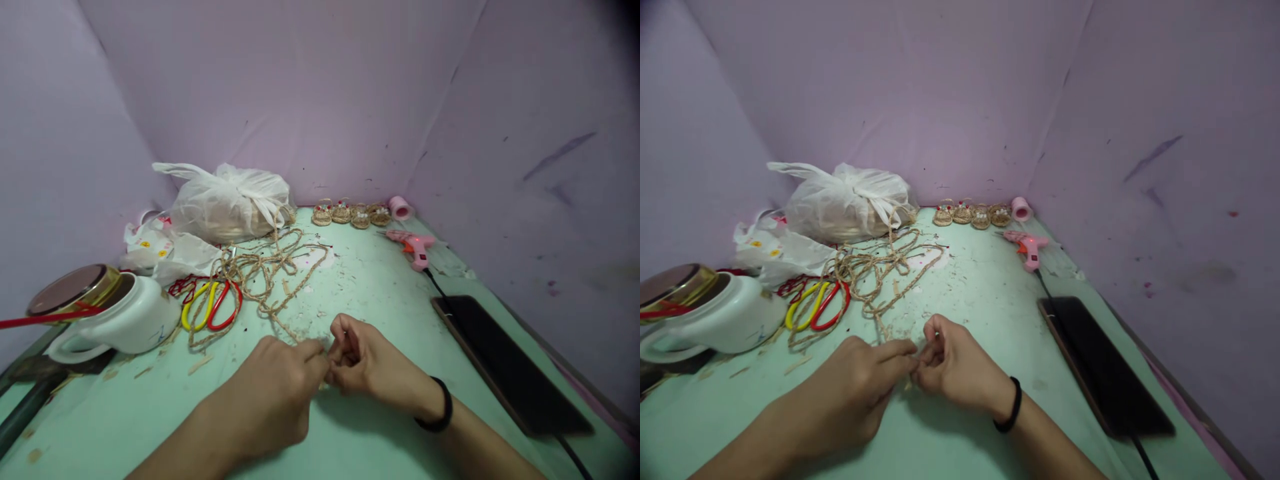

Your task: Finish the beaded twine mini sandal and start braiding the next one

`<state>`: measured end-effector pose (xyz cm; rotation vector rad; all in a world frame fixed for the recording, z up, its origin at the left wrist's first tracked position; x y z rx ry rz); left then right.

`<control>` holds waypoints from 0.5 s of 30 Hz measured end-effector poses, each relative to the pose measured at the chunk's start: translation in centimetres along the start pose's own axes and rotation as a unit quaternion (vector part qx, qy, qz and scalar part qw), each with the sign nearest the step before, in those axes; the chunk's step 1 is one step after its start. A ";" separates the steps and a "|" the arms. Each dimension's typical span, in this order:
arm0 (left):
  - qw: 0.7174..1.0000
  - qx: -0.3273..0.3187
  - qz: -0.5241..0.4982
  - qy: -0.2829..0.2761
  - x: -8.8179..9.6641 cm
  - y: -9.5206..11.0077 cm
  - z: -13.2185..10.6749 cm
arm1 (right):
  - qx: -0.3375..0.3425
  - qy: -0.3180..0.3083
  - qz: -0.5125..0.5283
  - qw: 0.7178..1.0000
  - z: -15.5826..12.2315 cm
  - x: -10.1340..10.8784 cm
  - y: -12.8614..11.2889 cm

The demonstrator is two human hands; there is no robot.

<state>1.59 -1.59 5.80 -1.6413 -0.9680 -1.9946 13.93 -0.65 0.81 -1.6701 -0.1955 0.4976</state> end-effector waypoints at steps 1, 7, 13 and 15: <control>1.000 -0.016 0.017 -0.016 -0.4 0.3 -0.1 | -0.006 0.000 0.008 1.000 0.0 0.1 -0.1; 0.996 -0.076 -0.045 0.012 -0.7 -0.2 -0.3 | -0.047 -0.029 0.032 0.998 0.0 0.2 -0.8; 0.991 -0.121 -0.020 0.055 -0.4 -0.3 -0.4 | -0.044 -0.037 0.045 0.997 -0.1 0.0 -0.9; 0.987 -0.141 0.003 0.080 -0.4 -0.1 -0.5 | -0.036 -0.037 0.056 0.997 -0.1 0.0 -0.9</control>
Point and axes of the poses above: each hand's wrist, its own z-axis towards the middle knuckle, its own x-axis out of the back of the hand, y = z × x, the point moved 4 cm from there along z, towards the middle knuckle, and after that the axes turned 7 degrees about x, right-handed, at the moved point
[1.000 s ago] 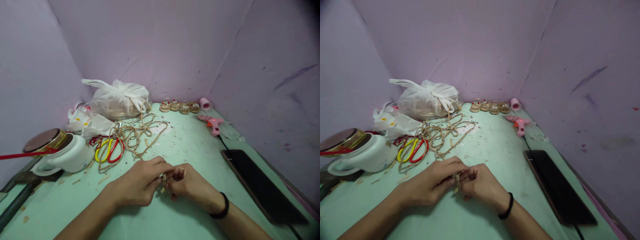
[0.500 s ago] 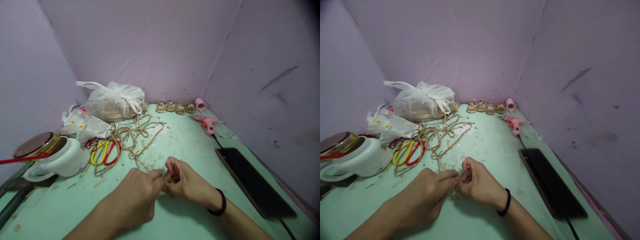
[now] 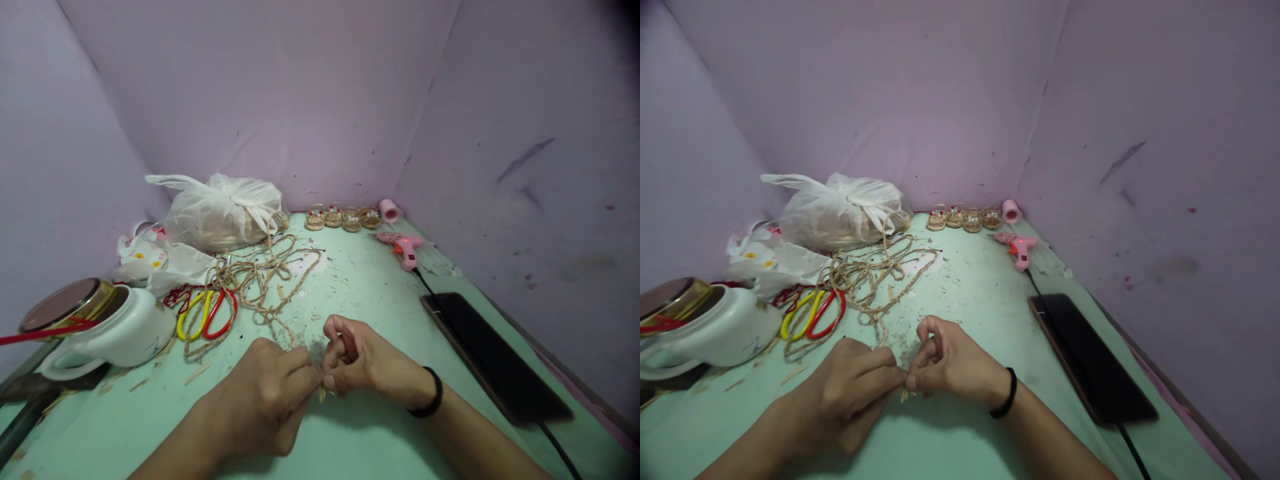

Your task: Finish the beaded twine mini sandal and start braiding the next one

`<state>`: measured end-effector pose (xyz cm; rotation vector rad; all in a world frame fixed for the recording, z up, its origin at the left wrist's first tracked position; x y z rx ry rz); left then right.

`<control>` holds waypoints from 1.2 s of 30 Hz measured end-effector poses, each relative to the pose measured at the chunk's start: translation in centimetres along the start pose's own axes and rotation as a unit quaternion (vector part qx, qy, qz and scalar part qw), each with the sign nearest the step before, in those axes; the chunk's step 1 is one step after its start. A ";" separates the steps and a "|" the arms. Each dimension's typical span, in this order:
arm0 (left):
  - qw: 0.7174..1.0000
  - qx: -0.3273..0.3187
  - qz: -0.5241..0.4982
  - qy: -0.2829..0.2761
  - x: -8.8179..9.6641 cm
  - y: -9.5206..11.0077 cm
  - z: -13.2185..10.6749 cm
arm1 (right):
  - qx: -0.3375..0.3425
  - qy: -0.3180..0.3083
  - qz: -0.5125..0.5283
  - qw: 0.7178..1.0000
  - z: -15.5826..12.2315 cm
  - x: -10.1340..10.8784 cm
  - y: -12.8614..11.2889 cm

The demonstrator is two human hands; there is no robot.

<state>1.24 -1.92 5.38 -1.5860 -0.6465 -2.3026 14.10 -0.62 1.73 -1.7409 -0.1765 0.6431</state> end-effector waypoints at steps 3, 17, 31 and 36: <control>0.999 -0.018 0.023 0.042 0.1 0.2 -0.1 | 0.014 0.006 0.009 1.000 0.0 0.0 -0.1; 0.979 0.101 0.006 0.177 -0.4 -1.0 0.3 | 0.281 0.083 -0.336 0.895 -0.8 0.0 -2.2; 0.946 0.263 -0.143 0.120 -1.4 -1.4 1.0 | 0.384 0.116 -0.557 0.728 -1.7 -1.1 -1.3; 0.901 0.370 -0.212 0.082 -1.9 -2.2 1.1 | 0.408 0.100 -0.584 0.695 -1.5 -1.4 -0.9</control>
Point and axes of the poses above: each hand's wrist, its own z-axis towards the middle knuckle, its own x-axis out of the back of the hand, y = z × x, the point moved 4 cm from there along z, towards the middle knuckle, and after that the axes turned 7 degrees about x, right-handed, at the moved point
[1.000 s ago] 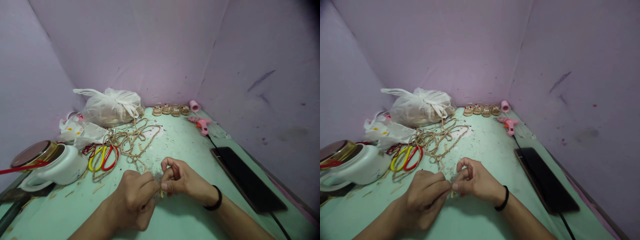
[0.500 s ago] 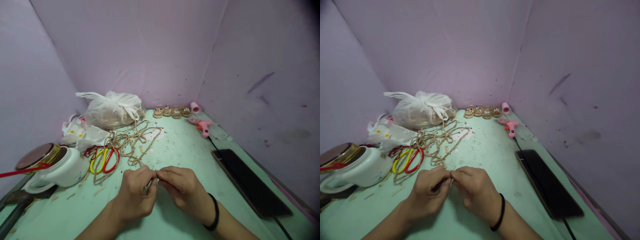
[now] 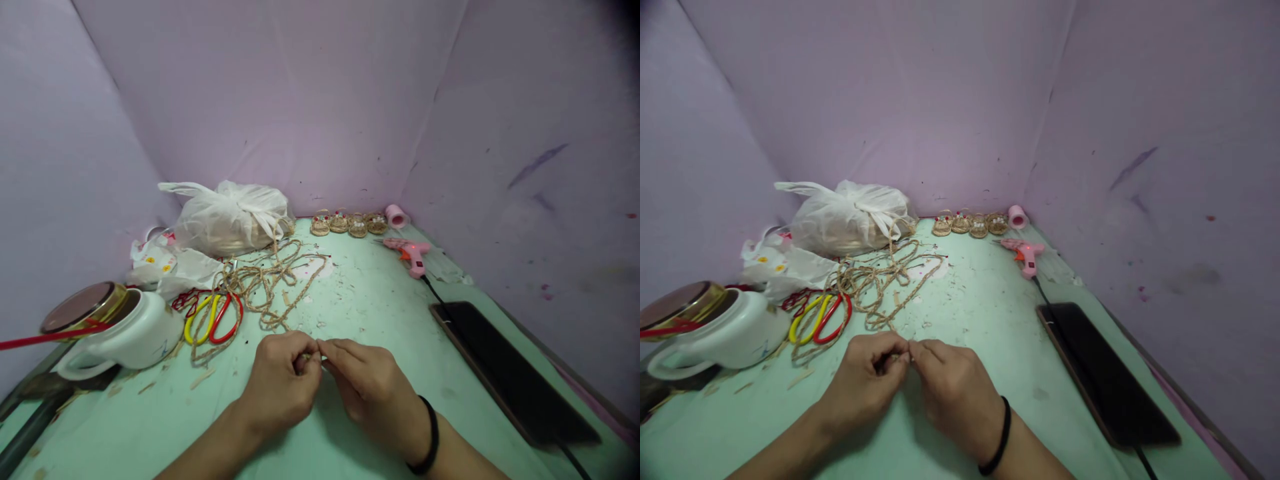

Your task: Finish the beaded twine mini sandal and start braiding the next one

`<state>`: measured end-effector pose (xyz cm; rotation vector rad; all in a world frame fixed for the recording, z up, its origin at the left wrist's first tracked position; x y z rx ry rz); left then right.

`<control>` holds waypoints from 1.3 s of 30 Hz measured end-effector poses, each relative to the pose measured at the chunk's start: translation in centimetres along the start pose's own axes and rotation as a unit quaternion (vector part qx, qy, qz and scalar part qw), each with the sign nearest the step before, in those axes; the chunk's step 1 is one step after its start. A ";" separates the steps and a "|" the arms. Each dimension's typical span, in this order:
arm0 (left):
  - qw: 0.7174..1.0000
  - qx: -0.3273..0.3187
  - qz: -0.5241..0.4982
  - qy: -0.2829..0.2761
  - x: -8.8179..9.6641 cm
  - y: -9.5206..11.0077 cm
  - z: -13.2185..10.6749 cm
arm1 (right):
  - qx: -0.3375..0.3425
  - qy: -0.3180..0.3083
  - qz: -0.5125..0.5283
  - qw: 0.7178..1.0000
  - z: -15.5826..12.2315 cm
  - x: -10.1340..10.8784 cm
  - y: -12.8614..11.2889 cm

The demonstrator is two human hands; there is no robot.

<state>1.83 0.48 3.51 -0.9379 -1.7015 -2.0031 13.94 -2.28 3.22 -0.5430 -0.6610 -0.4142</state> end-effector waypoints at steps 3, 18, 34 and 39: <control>0.995 0.066 -0.046 -0.059 -0.2 -0.4 0.3 | 0.003 -0.010 -0.023 1.000 -0.1 -0.1 0.1; 0.992 -0.035 0.121 0.012 2.2 -1.0 1.0 | -0.339 0.192 0.105 0.915 -1.0 1.8 4.6; 0.948 0.190 -0.250 -0.041 -1.0 -1.7 1.0 | -0.182 0.108 0.071 0.975 -0.4 -1.2 0.9; 0.913 0.239 -0.326 -0.053 -1.5 -1.8 1.1 | -0.226 0.093 0.126 0.961 -0.4 -1.6 1.0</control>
Point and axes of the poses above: each hand's wrist, its own z-axis towards the middle knuckle, its own x-axis out of the back of the hand, y = z × x, the point moved 4 cm from there along z, towards the middle knuckle, and after that the axes turned 7 degrees about x, right-handed, at the moved point
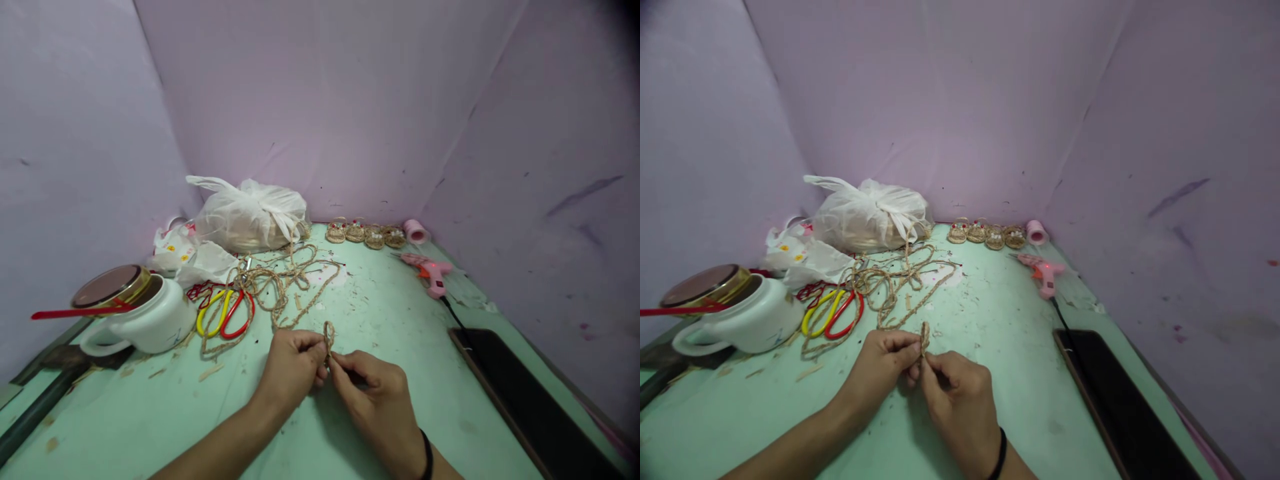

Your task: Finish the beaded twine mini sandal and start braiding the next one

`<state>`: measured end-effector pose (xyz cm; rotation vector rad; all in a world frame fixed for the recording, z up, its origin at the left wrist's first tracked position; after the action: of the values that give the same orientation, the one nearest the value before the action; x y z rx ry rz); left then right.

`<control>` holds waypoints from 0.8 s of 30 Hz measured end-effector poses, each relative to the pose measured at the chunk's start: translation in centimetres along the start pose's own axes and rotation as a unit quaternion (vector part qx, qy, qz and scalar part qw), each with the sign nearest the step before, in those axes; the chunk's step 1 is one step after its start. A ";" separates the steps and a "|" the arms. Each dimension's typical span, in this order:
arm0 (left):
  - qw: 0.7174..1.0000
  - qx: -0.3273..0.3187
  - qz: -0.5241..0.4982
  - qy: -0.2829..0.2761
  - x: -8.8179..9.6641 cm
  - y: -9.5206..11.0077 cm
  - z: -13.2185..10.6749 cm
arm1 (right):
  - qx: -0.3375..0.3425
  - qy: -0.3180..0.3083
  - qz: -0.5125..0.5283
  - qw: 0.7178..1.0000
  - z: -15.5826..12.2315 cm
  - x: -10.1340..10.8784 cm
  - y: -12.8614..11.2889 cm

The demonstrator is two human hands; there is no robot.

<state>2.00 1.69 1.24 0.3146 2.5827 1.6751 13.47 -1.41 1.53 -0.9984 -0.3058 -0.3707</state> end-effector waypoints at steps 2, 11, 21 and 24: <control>1.000 -0.015 -0.013 -0.003 0.0 0.2 -0.1 | -0.017 -0.005 0.013 1.000 0.1 0.0 0.1; 0.999 -0.028 -0.028 0.000 -0.2 0.6 -0.4 | -0.149 -0.009 0.082 0.985 0.2 -0.2 0.8; 0.896 -0.297 0.240 0.227 3.1 2.3 -1.0 | -0.316 -0.036 0.194 0.928 1.4 2.1 2.6; 0.899 -0.341 0.251 0.108 1.8 2.7 -1.3 | -0.308 -0.128 0.245 0.910 1.9 2.8 2.1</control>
<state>0.40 1.93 4.32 0.8302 1.9186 2.7859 16.71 0.79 2.04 -1.7055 -0.1599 0.1460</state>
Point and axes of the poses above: each hand's wrist, its own z-axis towards the middle knuckle, its own x-axis out of the back of the hand, y = z × x, the point moved 4 cm from there along z, towards the middle knuckle, and after that the axes turned 7 degrees about x, right-handed, at the moved point
